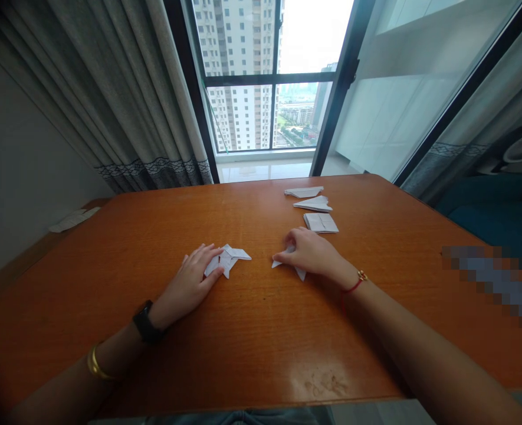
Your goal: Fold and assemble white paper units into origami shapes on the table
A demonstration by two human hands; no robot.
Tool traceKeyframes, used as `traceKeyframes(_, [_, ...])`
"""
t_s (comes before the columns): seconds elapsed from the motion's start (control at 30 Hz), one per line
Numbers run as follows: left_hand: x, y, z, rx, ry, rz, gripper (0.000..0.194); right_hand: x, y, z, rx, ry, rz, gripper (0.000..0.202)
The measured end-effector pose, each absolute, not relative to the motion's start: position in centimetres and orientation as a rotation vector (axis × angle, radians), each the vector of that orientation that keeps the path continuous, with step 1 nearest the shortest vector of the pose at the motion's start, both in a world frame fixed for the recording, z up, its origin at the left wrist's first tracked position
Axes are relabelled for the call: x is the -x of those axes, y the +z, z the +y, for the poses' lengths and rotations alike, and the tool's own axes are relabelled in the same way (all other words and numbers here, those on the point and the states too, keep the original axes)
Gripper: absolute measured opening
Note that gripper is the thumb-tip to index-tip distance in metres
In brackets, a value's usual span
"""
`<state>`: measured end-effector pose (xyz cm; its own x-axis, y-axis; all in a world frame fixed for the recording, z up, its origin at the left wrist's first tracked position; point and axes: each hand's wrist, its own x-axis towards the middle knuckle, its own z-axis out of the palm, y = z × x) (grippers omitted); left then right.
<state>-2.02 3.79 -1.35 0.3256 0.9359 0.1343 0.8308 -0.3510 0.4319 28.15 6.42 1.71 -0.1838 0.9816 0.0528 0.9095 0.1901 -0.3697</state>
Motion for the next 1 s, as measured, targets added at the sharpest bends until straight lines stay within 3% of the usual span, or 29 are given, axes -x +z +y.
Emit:
traceKeyframes(0.13, [1.7, -1.1, 3.4, -2.319, 0.378, 1.568, 0.044, -28.0, 0.9, 6.4, 1.862, 0.512, -2.178, 0.039])
traceKeyframes(0.3, [1.4, -0.7, 3.0, -2.376, 0.534, 1.527, 0.041, -28.0, 0.6, 6.7, 1.699, 0.836, -2.090, 0.016])
traceKeyframes(0.5, [1.1, -0.2, 2.3, -2.445, 0.724, 1.375, 0.027, -28.0, 1.8, 5.7, 1.668, 0.723, -2.310, 0.039])
traceKeyframes(0.57, [1.0, 0.0, 2.1, -2.451, 0.741, 1.363, 0.022, -27.9, 2.1, 5.5, 1.669, 0.756, -2.359, 0.034])
traceKeyframes(0.67, [0.9, 0.4, 1.8, -2.524, 0.797, 1.337, 0.016, -27.1, 2.3, 5.0, 1.623, 0.916, -2.157, 0.029])
traceKeyframes(0.87, [0.7, 1.0, 0.9, -2.676, 0.791, 1.193, 0.014, -23.3, 2.5, 3.2, 1.084, 1.549, -1.567, 0.037])
traceKeyframes(1.0, [0.8, 0.6, 1.5, -2.659, 0.634, 1.344, 0.051, -22.3, 1.8, 3.0, 1.054, 1.565, -1.445, 0.035])
